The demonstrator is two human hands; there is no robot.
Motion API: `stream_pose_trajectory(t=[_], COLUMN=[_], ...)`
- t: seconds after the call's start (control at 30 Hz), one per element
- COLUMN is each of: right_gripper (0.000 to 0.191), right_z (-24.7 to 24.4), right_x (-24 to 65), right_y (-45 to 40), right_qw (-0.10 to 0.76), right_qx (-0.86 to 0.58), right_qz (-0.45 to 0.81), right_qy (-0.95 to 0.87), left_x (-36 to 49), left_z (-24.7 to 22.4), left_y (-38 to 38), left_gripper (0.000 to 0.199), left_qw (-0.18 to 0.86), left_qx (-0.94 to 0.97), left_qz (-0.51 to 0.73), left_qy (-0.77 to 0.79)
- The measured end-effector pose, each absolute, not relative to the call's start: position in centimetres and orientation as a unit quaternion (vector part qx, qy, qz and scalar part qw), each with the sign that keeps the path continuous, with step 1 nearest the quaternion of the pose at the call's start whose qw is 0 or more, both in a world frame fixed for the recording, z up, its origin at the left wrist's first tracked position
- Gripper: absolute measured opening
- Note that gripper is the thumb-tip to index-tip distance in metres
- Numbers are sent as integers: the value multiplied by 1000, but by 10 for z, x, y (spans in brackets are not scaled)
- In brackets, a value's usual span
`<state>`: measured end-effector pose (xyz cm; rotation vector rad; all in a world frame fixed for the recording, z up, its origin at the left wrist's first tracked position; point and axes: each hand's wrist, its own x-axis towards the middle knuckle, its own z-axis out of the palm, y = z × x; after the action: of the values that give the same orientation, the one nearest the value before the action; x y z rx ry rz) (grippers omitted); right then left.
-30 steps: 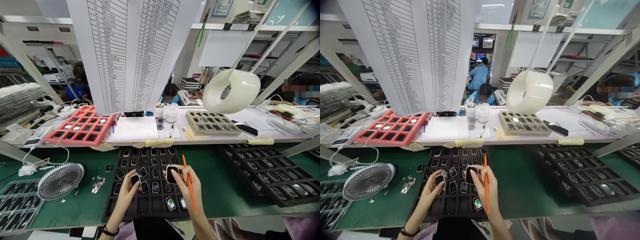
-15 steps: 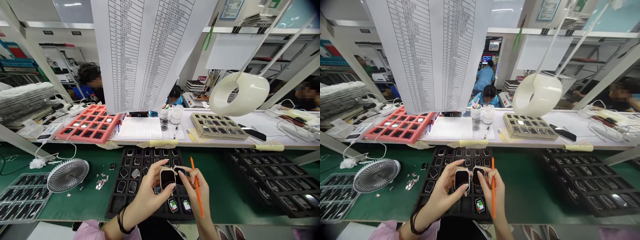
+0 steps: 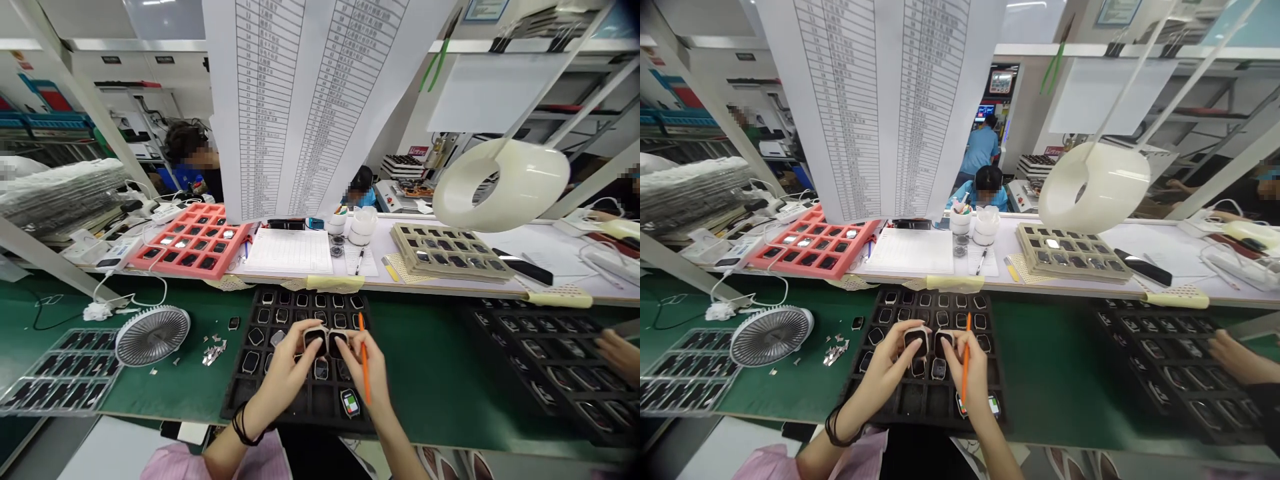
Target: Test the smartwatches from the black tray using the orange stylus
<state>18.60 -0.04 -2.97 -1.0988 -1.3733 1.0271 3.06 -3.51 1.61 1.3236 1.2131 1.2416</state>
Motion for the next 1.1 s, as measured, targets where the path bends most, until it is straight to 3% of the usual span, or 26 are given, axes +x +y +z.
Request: stream_pose_trajectory(t=[0.17,0.37,0.8,1.1], right_gripper=[36,33,19,7], right_z=[-113,-175,-197,-170], right_x=[140,97,63,114], right_y=[-10,-45,-70,-69], right_qw=[449,413,365,377], right_qx=[-427,-403,-368,-400], right_qz=[468,490,453,383], right_qy=[-630,-653,-725,-743], left_x=[-23,-60,-80,-96], left_z=[-70,-148,-170,-170], left_y=[-52,-100,-125,-132], left_gripper=[30,30,33,32], left_qw=[319,255,184,154], left_qx=[521,501,559,638], left_qz=[445,382,353,247], left_qy=[655,733,728,712])
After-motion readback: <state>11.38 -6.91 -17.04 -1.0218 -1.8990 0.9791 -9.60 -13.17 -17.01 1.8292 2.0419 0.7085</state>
